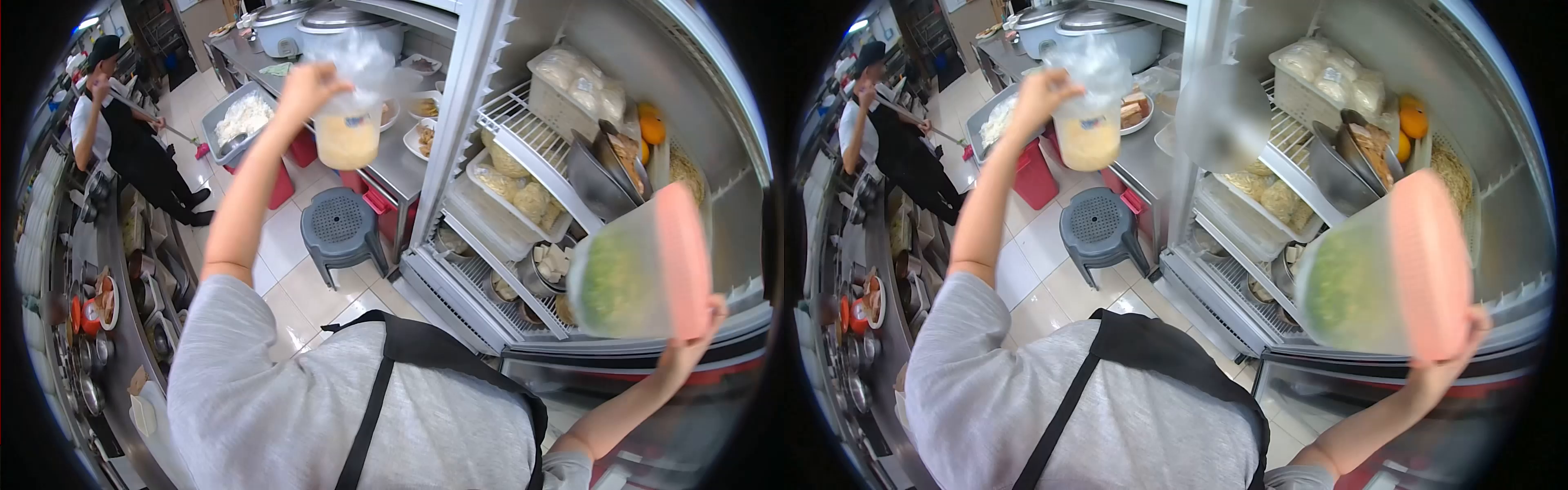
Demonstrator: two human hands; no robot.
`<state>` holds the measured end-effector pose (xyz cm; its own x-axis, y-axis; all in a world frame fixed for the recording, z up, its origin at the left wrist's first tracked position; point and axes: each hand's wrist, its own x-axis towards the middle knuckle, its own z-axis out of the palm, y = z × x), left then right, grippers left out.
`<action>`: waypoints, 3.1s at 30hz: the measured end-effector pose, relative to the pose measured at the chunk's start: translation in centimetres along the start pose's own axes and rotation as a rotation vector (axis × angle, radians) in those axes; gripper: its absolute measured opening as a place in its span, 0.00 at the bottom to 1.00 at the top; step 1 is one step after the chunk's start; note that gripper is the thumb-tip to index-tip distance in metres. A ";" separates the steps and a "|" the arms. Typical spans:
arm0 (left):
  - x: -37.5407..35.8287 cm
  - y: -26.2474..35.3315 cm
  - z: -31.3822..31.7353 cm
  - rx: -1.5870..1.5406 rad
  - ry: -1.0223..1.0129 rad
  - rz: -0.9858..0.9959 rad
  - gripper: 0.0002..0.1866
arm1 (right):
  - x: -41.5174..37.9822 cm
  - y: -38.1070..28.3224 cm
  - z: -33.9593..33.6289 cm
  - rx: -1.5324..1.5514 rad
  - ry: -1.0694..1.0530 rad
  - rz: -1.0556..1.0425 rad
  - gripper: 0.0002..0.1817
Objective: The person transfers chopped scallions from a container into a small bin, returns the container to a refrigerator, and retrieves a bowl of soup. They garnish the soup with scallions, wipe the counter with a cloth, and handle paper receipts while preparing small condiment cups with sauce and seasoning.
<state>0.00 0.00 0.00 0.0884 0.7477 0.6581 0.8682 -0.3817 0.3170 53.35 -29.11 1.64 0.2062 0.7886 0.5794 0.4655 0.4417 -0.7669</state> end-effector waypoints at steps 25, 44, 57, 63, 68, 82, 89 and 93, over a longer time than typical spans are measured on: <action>-31.4 -0.6 3.3 -0.325 0.008 -0.632 0.23 | -10.0 10.7 24.8 0.343 -0.457 0.341 0.41; -69.2 7.3 -32.8 -0.015 0.862 -1.340 0.19 | -38.6 -20.2 56.4 0.934 -1.605 -0.568 0.41; -80.6 6.0 -49.8 0.747 0.288 -1.333 0.53 | -65.1 -38.6 70.3 1.393 -2.094 -0.664 0.49; -81.0 2.7 -54.6 0.677 -0.220 -1.311 0.56 | -67.7 -42.1 74.0 1.342 -2.499 -0.888 0.64; -79.3 0.5 -56.1 0.614 -0.322 -1.333 0.54 | -70.0 -43.7 73.8 1.462 -2.759 -0.646 0.63; -76.4 -2.4 -50.5 1.171 0.631 -2.018 0.40 | -71.3 -42.2 71.6 1.457 -2.479 -0.404 0.57; -85.0 4.2 -52.7 -0.262 2.185 -0.929 0.34 | -67.4 -45.1 75.8 0.756 -2.774 -0.697 0.46; -90.5 2.3 -49.2 -0.568 2.214 -0.700 0.36 | -67.1 -48.6 75.2 0.547 -2.847 -0.437 0.35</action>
<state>-29.99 -95.28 -25.26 -0.8098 -0.5300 -0.2516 0.3303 -0.7663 0.5511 -47.81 -71.34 -20.65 -0.4958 -0.8258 -0.2685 0.0656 0.2727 -0.9598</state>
